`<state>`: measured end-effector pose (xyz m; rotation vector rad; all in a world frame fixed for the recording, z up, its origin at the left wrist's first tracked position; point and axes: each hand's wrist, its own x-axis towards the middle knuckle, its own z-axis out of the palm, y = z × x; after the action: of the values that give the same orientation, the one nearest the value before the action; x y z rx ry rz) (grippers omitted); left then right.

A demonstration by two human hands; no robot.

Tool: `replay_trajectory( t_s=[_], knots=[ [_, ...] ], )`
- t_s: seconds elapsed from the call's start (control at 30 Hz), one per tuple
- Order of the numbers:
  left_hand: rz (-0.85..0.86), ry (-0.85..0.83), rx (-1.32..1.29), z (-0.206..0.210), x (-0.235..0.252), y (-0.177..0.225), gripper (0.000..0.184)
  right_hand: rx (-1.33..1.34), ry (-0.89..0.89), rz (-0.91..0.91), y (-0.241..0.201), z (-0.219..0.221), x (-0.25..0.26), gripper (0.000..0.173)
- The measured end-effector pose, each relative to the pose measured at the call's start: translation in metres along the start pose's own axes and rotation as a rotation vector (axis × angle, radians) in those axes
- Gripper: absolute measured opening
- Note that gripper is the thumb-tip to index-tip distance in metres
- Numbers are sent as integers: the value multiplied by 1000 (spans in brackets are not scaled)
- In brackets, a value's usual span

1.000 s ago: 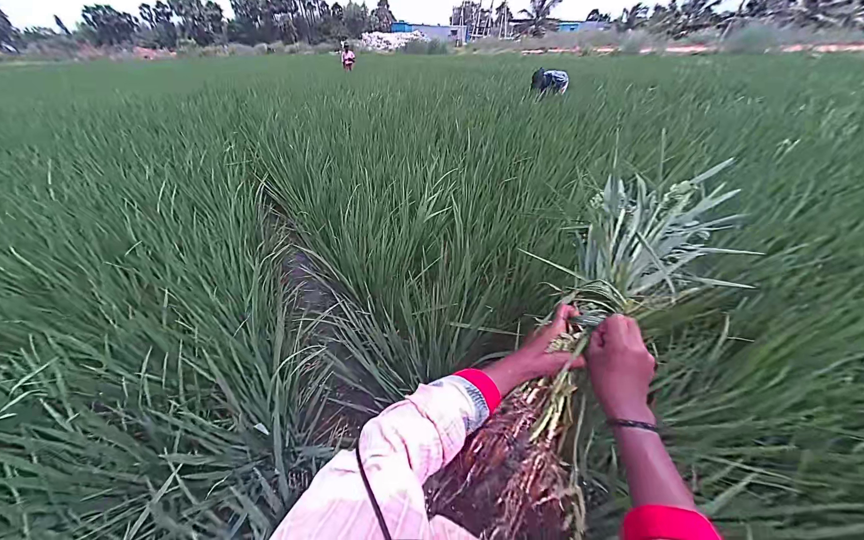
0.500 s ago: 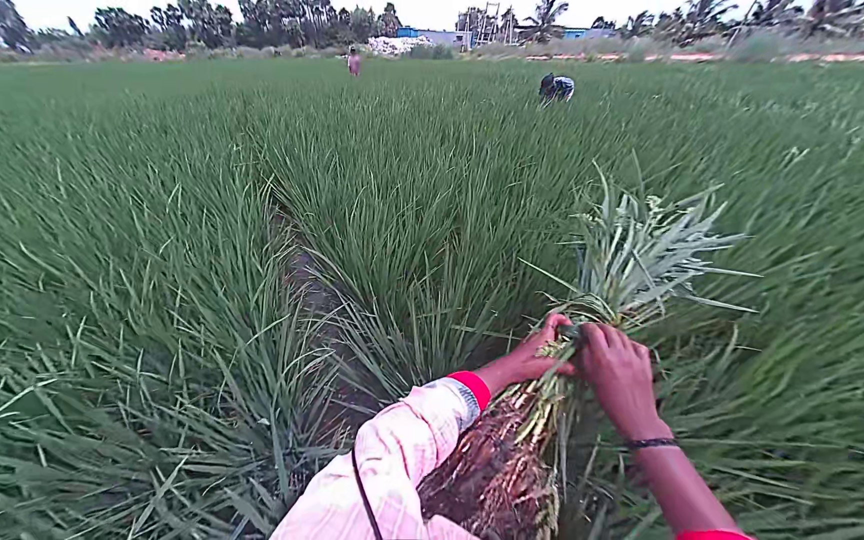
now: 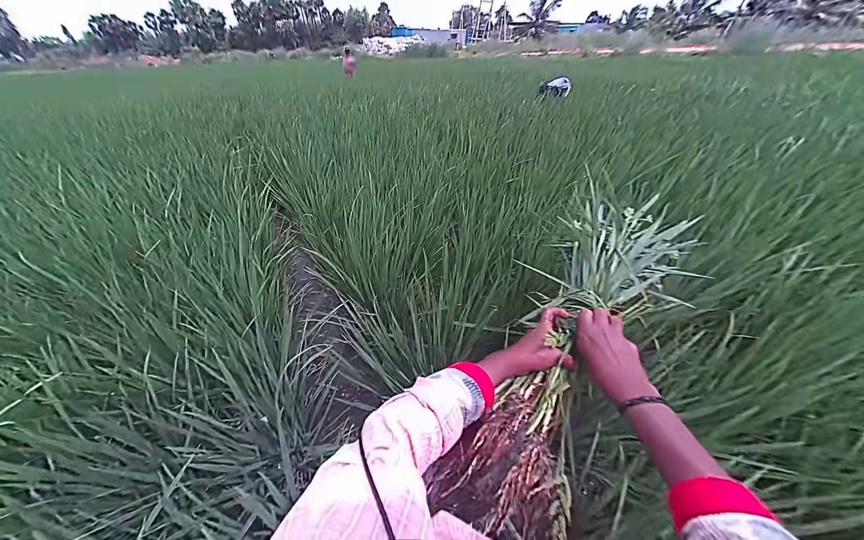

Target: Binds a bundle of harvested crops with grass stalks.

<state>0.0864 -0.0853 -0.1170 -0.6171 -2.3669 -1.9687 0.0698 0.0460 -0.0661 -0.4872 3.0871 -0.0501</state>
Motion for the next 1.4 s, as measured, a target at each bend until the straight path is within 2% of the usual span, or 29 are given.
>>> replay_trajectory(
  t_s=[0.1, 0.37, 0.47, 0.73, 0.87, 0.93, 1.0, 1.13, 1.33, 1.4],
  knots=[
    [45, 19, 19, 2, 3, -3, 75, -1, -17, 14, -2, -7, 3, 39],
    [-31, 36, 147, 1, 15, 4, 63, 77, 90, 37, 0, -1, 14, 37],
    [-53, 54, 135, 7, 21, 4, 52, 113, 91, 53, 3, -5, 18, 37],
    [-141, 27, 249, 15, 26, 11, 57, 212, 207, 133, 12, 9, 20, 37],
    [-62, 52, 178, 14, 22, 10, 62, 241, 404, 4, 17, 20, 13, 27],
    [18, 74, 74, 12, 17, 4, 74, 276, 444, -62, 19, 25, 7, 23],
    [43, 58, 107, 7, 18, 2, 81, 335, 445, -92, 22, 30, 5, 25],
    [38, 19, 221, -5, 28, 4, 71, 500, 500, -126, 23, 36, 1, 32],
    [29, 31, 234, -5, 29, 8, 59, 659, 594, -213, 30, 45, -9, 30],
    [-55, 72, 231, -3, 31, 17, 50, 695, 624, -215, 23, 46, -13, 32]
  ],
)
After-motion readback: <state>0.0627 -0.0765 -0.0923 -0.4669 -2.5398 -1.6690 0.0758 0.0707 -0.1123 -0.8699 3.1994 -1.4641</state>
